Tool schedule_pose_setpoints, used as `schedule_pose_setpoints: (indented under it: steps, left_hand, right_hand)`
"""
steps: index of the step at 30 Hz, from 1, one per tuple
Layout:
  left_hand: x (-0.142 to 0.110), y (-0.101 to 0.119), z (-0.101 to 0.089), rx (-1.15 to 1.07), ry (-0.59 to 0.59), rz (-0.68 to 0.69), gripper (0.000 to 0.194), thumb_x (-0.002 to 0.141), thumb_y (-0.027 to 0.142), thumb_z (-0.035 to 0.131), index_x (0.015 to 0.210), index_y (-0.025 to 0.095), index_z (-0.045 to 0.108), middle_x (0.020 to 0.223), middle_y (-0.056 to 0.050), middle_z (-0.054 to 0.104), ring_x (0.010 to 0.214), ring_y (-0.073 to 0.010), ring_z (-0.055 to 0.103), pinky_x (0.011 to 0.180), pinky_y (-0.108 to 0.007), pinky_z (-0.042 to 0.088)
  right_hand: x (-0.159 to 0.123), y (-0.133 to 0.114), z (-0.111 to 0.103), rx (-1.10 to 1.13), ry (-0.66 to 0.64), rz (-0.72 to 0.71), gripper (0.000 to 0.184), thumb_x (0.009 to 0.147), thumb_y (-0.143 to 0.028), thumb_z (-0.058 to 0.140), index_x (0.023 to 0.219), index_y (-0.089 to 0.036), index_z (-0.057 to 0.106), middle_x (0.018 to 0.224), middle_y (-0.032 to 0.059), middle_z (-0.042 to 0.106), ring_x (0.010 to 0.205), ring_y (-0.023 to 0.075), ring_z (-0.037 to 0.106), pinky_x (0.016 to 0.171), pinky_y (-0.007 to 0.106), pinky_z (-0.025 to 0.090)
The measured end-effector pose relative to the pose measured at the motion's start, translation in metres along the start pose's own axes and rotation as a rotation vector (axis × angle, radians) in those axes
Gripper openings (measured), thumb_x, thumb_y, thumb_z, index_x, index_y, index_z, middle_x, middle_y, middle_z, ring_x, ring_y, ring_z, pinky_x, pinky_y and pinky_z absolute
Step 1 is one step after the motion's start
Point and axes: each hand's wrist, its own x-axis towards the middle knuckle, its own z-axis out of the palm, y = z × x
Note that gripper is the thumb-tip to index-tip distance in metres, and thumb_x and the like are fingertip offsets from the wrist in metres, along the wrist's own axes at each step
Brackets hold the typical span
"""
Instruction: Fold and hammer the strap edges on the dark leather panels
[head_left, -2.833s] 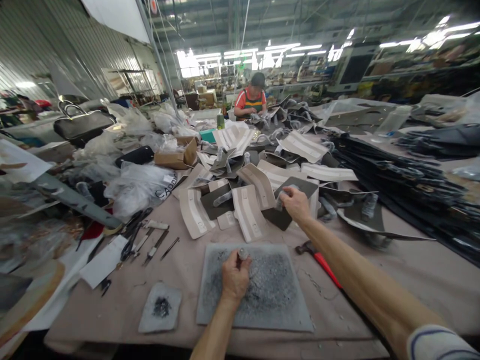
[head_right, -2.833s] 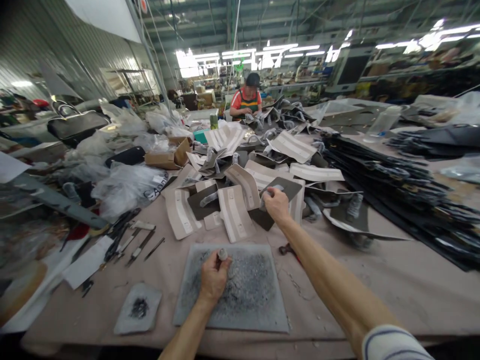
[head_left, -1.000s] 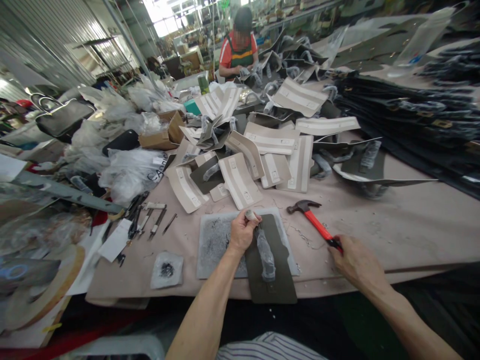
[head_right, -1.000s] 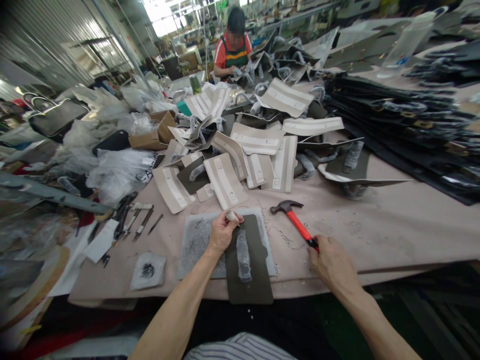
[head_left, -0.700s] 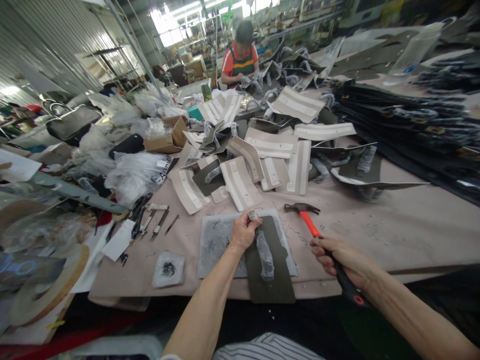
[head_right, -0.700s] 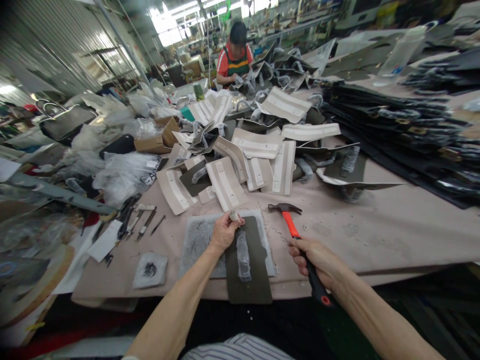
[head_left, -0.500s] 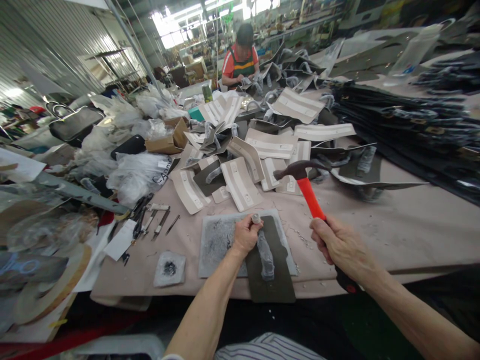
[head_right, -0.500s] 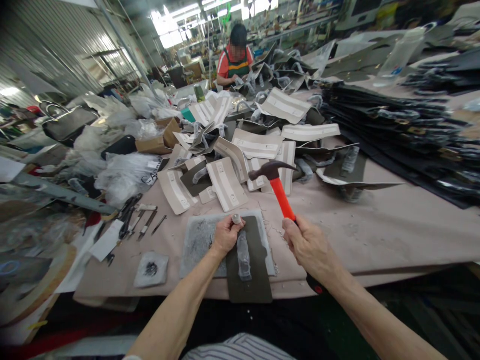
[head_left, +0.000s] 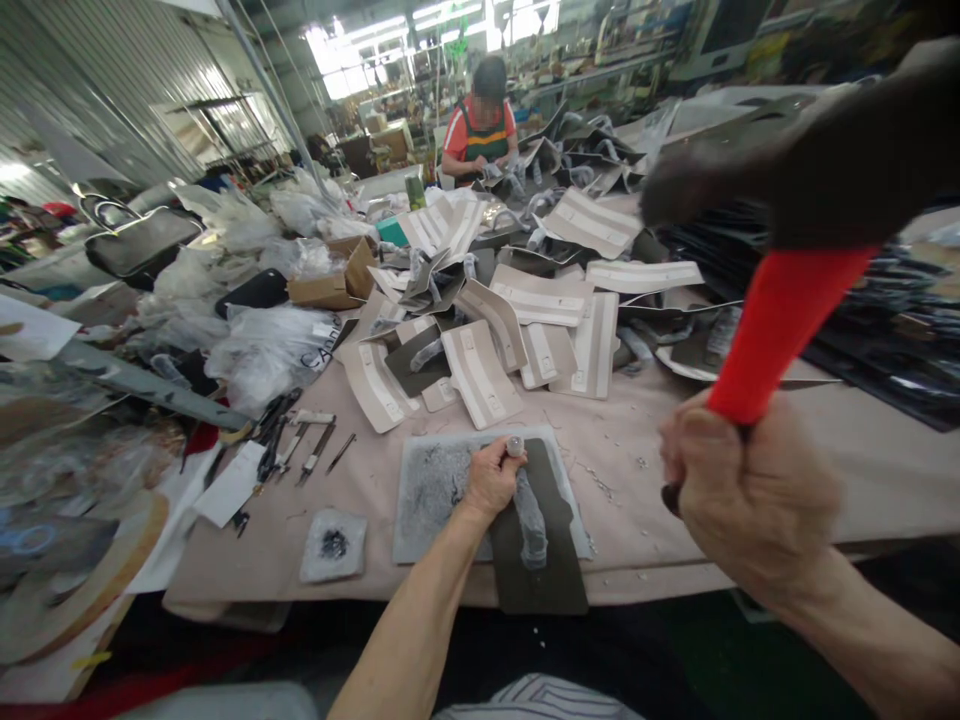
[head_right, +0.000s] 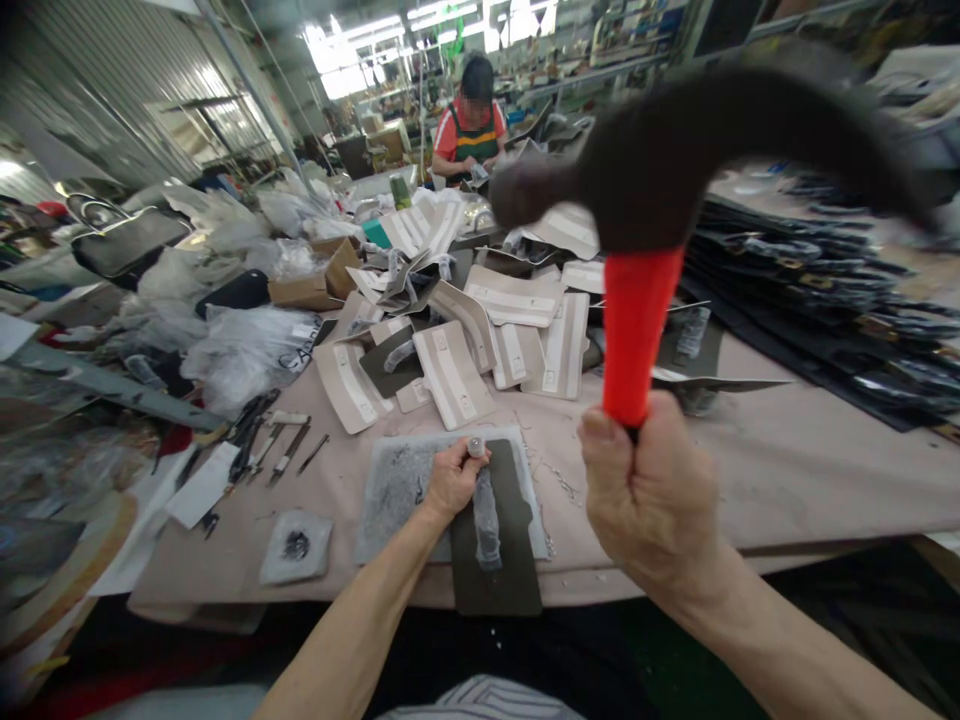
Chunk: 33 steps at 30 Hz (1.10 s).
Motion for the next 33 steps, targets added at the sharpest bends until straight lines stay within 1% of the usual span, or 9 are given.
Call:
schedule_pose_setpoints:
  steps: [5,11,16,20,22,24,26,29,33]
  left_hand:
    - [-0.003,-0.007,0.002,0.015,0.000,-0.018,0.011,0.082,0.017,0.062,0.086,0.019,0.071,0.076,-0.001,0.071,0.071,-0.0174,0.065,0.070,-0.027,0.049]
    - [-0.002,-0.004,0.000,-0.008,-0.004,0.002,0.015,0.082,0.013,0.061,0.089,0.019,0.072,0.084,-0.003,0.074,0.080,-0.0190,0.068,0.076,-0.028,0.052]
    - [-0.002,-0.003,-0.001,0.031,-0.004,0.008,0.014,0.081,0.013,0.062,0.090,0.019,0.071,0.085,-0.003,0.074,0.081,-0.0190,0.068,0.079,-0.029,0.052]
    - [-0.006,-0.003,-0.001,0.010,-0.026,0.003,0.026,0.083,0.016,0.062,0.108,0.019,0.068,0.096,-0.005,0.075,0.088,-0.0191,0.069,0.085,-0.030,0.054]
    - [-0.007,-0.003,-0.003,-0.026,-0.050,0.001,0.042,0.083,0.017,0.063,0.125,0.020,0.062,0.108,-0.006,0.075,0.097,-0.0201,0.070,0.091,-0.032,0.054]
    - [-0.007,-0.002,-0.004,-0.042,-0.057,0.000,0.042,0.083,0.017,0.062,0.125,0.020,0.062,0.112,-0.007,0.074,0.101,-0.0207,0.069,0.094,-0.033,0.053]
    - [-0.005,-0.003,-0.005,-0.046,-0.046,-0.015,0.028,0.083,0.017,0.060,0.109,0.018,0.069,0.103,-0.006,0.076,0.095,-0.0203,0.069,0.091,-0.033,0.053]
    - [0.001,-0.005,-0.002,-0.096,-0.018,-0.074,0.014,0.079,0.018,0.064,0.090,0.016,0.072,0.087,-0.004,0.075,0.080,-0.0179,0.068,0.078,-0.028,0.054]
    - [0.017,-0.001,0.008,-0.302,0.259,-0.200,0.015,0.075,0.027,0.071,0.082,0.015,0.069,0.073,-0.001,0.071,0.068,-0.0149,0.064,0.067,-0.024,0.052]
  right_hand:
    - [-0.034,0.052,0.028,-0.290,-0.620,-0.044,0.030,0.092,-0.049,0.042,0.074,-0.025,0.045,0.049,-0.0002,0.046,0.039,0.0129,0.031,0.048,0.031,0.013]
    - [-0.035,0.104,0.035,-0.349,-0.721,0.181,0.030,0.098,-0.046,0.034,0.083,-0.023,0.047,0.063,0.0043,0.060,0.053,0.0179,0.051,0.053,0.031,0.027]
    - [-0.056,0.140,0.064,-0.467,-0.731,0.310,0.031,0.100,-0.039,0.034,0.098,-0.017,0.056,0.077,0.0104,0.066,0.070,0.0240,0.062,0.063,0.034,0.040]
    - [-0.074,0.110,0.089,-0.462,-0.438,-0.005,0.036,0.094,-0.029,0.046,0.125,-0.012,0.055,0.121,0.0212,0.061,0.104,0.0312,0.060,0.085,0.043,0.047]
    - [-0.083,0.081,0.101,-0.272,-0.436,-0.210,0.049,0.091,-0.018,0.045,0.140,-0.016,0.046,0.136,0.0182,0.053,0.114,0.0289,0.055,0.093,0.044,0.047]
    - [-0.090,0.058,0.114,-0.101,-0.536,-0.360,0.064,0.084,-0.006,0.041,0.146,-0.021,0.040,0.140,0.0139,0.050,0.115,0.0246,0.054,0.094,0.040,0.047]
    - [-0.095,0.046,0.125,-0.056,-0.606,-0.414,0.072,0.077,0.000,0.039,0.147,-0.021,0.040,0.140,0.0122,0.051,0.112,0.0232,0.054,0.091,0.039,0.047]
    - [-0.096,0.046,0.136,-0.145,-0.633,-0.377,0.062,0.079,0.000,0.041,0.137,-0.020,0.051,0.134,0.0111,0.056,0.104,0.0232,0.054,0.086,0.038,0.046]
    - [-0.092,0.042,0.143,-0.333,-0.697,-0.389,0.043,0.078,0.000,0.044,0.110,-0.019,0.065,0.121,0.0094,0.063,0.095,0.0244,0.055,0.079,0.036,0.043]
